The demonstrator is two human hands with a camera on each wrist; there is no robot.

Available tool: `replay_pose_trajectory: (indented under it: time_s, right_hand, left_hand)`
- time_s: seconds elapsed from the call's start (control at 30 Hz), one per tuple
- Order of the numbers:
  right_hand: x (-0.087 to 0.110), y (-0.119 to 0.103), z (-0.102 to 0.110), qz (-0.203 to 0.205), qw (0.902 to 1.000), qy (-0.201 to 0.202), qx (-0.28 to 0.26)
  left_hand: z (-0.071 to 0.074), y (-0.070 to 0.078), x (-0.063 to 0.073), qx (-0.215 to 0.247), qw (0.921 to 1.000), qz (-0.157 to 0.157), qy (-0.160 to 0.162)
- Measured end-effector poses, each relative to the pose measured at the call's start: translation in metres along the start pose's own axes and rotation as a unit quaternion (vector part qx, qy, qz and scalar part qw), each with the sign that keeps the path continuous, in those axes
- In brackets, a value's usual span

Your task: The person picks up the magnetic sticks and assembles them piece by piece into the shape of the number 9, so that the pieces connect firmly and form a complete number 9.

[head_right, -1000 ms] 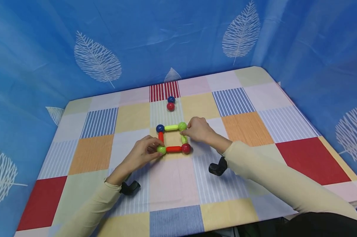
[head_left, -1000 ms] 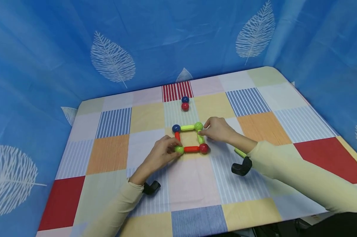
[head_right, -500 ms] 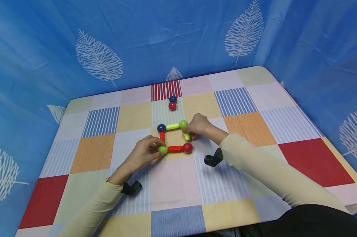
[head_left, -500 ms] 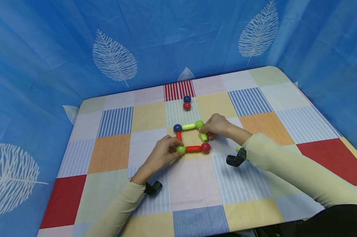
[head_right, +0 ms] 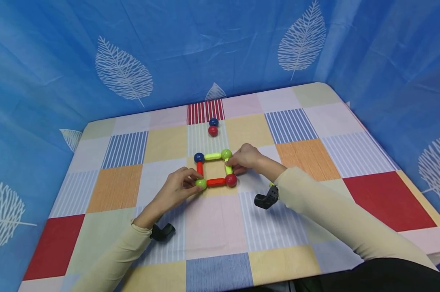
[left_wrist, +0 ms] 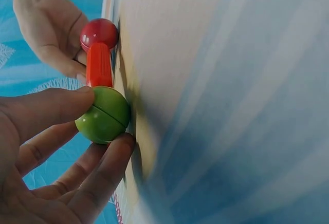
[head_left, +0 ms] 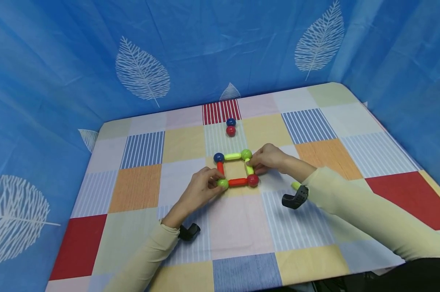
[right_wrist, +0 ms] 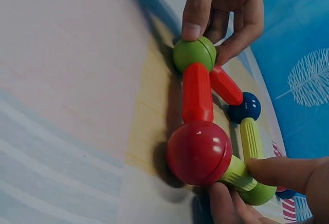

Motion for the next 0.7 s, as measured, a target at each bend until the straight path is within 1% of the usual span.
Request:
replay_pose_trajectory:
  time_s: [0.03, 0.07, 0.1, 0.13, 0.17, 0.2, 0.27, 0.3, 0.33, 0.37, 0.4, 0.5, 0.6, 0.7]
  right_hand:
    - [0.002, -0.001, 0.001, 0.005, 0.9999, 0.003, 0.009]
    - [0.006, -0.003, 0.003, 0.014, 0.9993, 0.007, 0.035]
    - [0.01, -0.007, 0.005, 0.031, 0.9969, 0.01, 0.072]
    - [0.016, -0.012, 0.009, 0.05, 0.9918, 0.016, 0.116]
    - [0.024, -0.017, 0.013, 0.07, 0.9828, 0.025, 0.169]
    - [0.034, -0.022, 0.019, 0.083, 0.9703, 0.037, 0.224]
    - [0.058, -0.027, 0.031, 0.098, 0.9392, 0.055, 0.325]
    - [0.07, -0.026, 0.036, 0.097, 0.9286, 0.057, 0.354]
    - [0.08, -0.022, 0.041, 0.089, 0.9228, 0.055, 0.371]
    - [0.09, -0.016, 0.045, 0.081, 0.9209, 0.049, 0.378]
    - [0.099, -0.009, 0.047, 0.073, 0.9228, 0.041, 0.376]
    - [0.115, 0.011, 0.05, 0.066, 0.9356, 0.024, 0.346]
    - [0.121, 0.022, 0.049, 0.078, 0.9457, 0.031, 0.314]
    - [0.122, 0.029, 0.048, 0.087, 0.9473, 0.047, 0.305]
  left_hand:
    - [0.0, 0.0, 0.0, 0.001, 1.0, -0.002, -0.001]
    - [-0.001, 0.001, 0.0, 0.001, 1.0, -0.003, -0.002]
    - [-0.001, 0.001, 0.001, 0.0, 1.0, -0.002, -0.003]
    - [-0.001, 0.001, 0.001, 0.0, 1.0, -0.001, -0.004]
    - [-0.001, 0.001, 0.001, -0.001, 1.0, 0.0, -0.005]
    - [-0.001, 0.001, 0.001, -0.002, 1.0, 0.001, -0.006]
    - [0.001, 0.002, 0.001, -0.006, 1.0, 0.004, -0.007]
    - [0.002, 0.003, 0.001, -0.007, 0.9999, 0.006, -0.006]
    - [0.003, 0.004, 0.001, -0.007, 1.0, 0.004, -0.005]
    - [0.004, 0.005, 0.0, -0.009, 0.9999, 0.003, -0.004]
    - [0.005, 0.005, 0.0, -0.01, 0.9999, 0.002, -0.004]
    - [0.007, 0.006, -0.002, -0.012, 0.9999, -0.002, -0.001]
    - [0.005, 0.004, -0.002, -0.01, 0.9999, -0.003, -0.002]
    - [0.001, 0.001, -0.002, -0.008, 0.9999, -0.006, -0.005]
Point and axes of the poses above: each hand's wrist, its own x-axis away from the middle knuckle, its own z-axis out of the back of the hand, y = z × x, the point moved 8 cm from there along -x, towards the middle knuckle, and after that the axes turned 12 degrees about z, right-handed, at the moved point
